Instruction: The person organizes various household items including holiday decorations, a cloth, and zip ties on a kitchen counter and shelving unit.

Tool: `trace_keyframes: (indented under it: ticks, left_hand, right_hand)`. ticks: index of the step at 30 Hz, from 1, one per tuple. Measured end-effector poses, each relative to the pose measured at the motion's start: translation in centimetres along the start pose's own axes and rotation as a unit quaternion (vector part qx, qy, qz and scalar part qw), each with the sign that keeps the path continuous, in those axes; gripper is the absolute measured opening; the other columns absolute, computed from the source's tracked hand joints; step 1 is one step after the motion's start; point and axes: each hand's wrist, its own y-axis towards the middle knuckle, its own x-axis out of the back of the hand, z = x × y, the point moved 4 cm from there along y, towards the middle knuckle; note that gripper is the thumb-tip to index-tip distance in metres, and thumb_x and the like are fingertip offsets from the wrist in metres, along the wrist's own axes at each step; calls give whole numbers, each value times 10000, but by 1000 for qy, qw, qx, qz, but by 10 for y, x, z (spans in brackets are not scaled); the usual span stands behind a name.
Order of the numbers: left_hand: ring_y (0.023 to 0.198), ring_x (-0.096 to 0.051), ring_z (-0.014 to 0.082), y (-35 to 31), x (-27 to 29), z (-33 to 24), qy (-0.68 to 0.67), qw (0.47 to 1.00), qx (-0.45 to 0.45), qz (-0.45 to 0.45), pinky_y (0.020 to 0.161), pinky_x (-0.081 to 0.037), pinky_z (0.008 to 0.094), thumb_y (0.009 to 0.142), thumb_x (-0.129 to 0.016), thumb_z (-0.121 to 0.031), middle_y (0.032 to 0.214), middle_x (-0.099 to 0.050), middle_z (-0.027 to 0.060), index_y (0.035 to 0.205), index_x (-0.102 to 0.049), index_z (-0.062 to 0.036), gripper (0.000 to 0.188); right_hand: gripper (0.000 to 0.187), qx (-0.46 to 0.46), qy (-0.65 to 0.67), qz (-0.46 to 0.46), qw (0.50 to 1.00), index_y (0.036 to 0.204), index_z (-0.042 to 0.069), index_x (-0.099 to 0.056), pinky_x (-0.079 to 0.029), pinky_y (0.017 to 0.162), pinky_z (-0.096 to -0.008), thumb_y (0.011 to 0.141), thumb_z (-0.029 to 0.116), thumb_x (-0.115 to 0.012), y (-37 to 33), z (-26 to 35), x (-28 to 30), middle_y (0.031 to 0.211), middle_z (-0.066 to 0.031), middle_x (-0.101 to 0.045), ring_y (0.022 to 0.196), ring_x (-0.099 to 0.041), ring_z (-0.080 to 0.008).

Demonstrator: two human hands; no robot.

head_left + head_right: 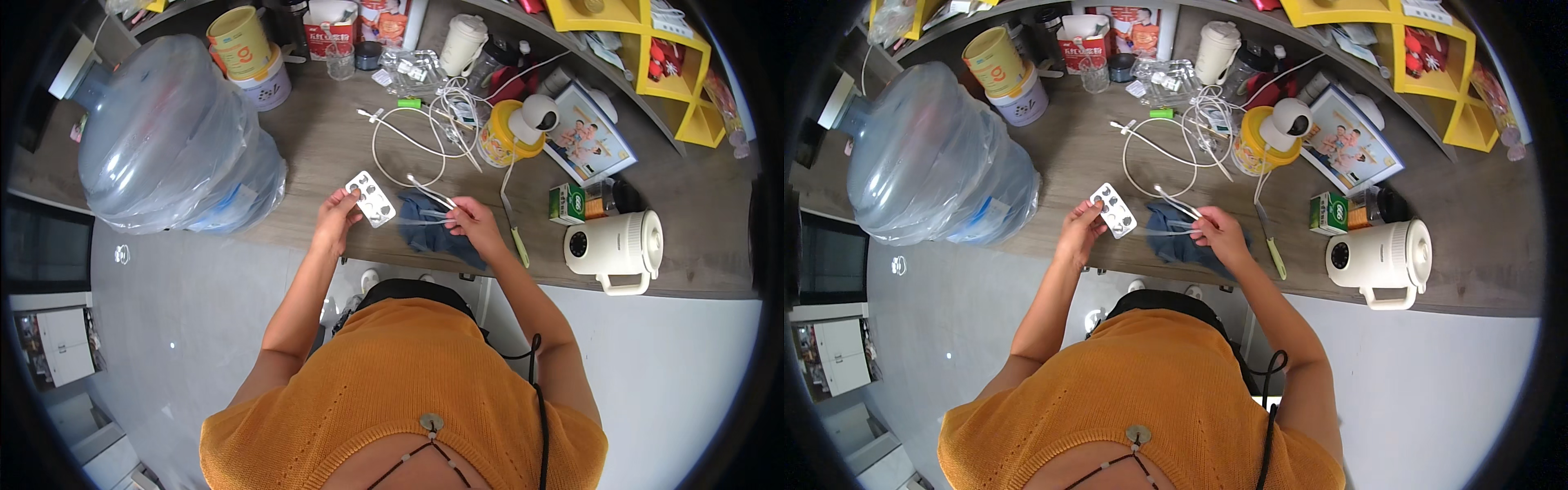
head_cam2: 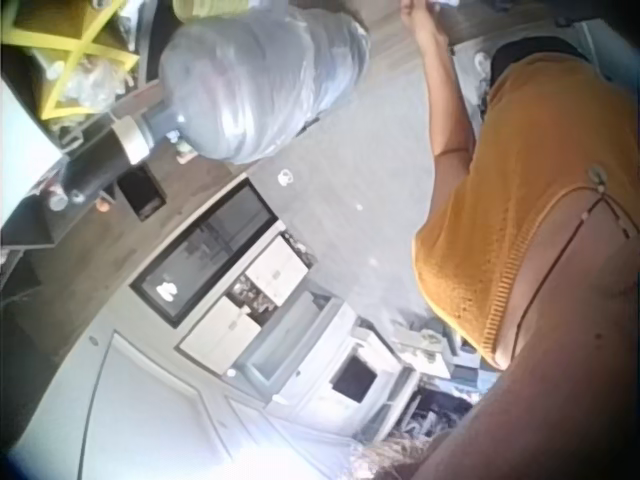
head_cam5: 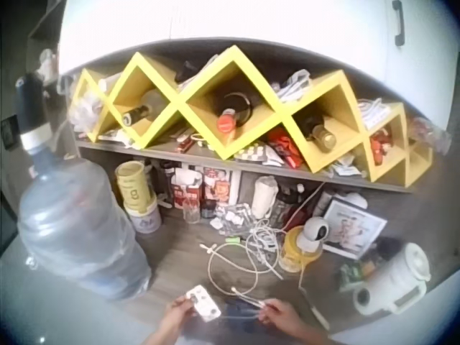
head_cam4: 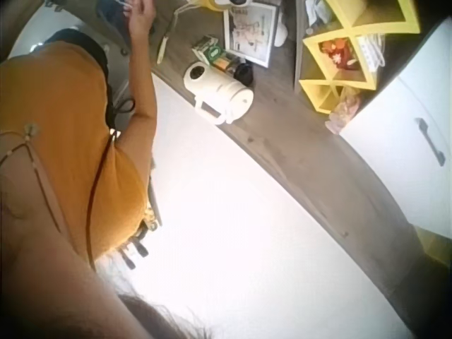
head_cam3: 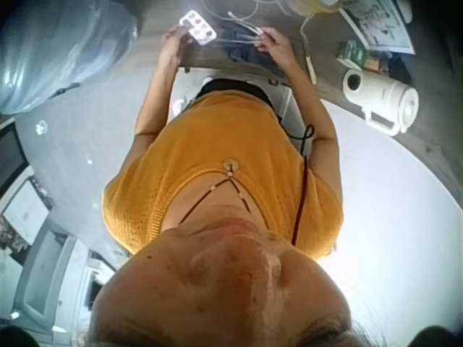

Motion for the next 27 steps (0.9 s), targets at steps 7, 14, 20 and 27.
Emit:
trace_keyframes:
  ticks: [7, 14, 20, 27]
  left_hand:
    - [761, -572, 111, -20, -42, 36, -82, 983, 102, 128, 674, -447, 232, 814, -589, -157, 844, -600, -3, 876, -550, -109, 88]
    - [760, -578, 91, -39, -96, 61, -45, 958, 136, 249, 615, -446, 227, 857, -540, -164, 874, -613, -20, 938, -547, -129, 88]
    - [714, -558, 40, -35, -114, 57, -44, 964, 104, 241, 553, -410, 178, 866, -529, -169, 858, -612, -27, 912, -555, -134, 63]
    - [653, -565, 41, -30, -121, 70, -8, 989, 38, 139, 542, -429, 169, 847, -571, -177, 750, -619, -31, 826, -587, -129, 54]
  right_hand:
    - [175, -14, 204, -173, 963, 1003, 28, -530, -494, 651, -247, 866, 135, -524, -25, -15, 23, 908, -87, -610, 775, -609, -150]
    - [118, 19, 191, -101, 976, 937, 69, -574, -420, 548, -199, 846, 142, -555, -27, -22, 1, 810, -9, -624, 664, -542, -67]
    - [109, -55, 120, -20, 991, 921, 65, -586, -408, 536, -166, 833, 124, -557, -45, -35, 9, 758, 27, -577, 596, -488, -33]
    - [179, -4, 120, -48, 992, 1010, 76, -580, -439, 586, -182, 845, 133, -541, -52, -29, 32, 833, 19, -577, 677, -519, -46]
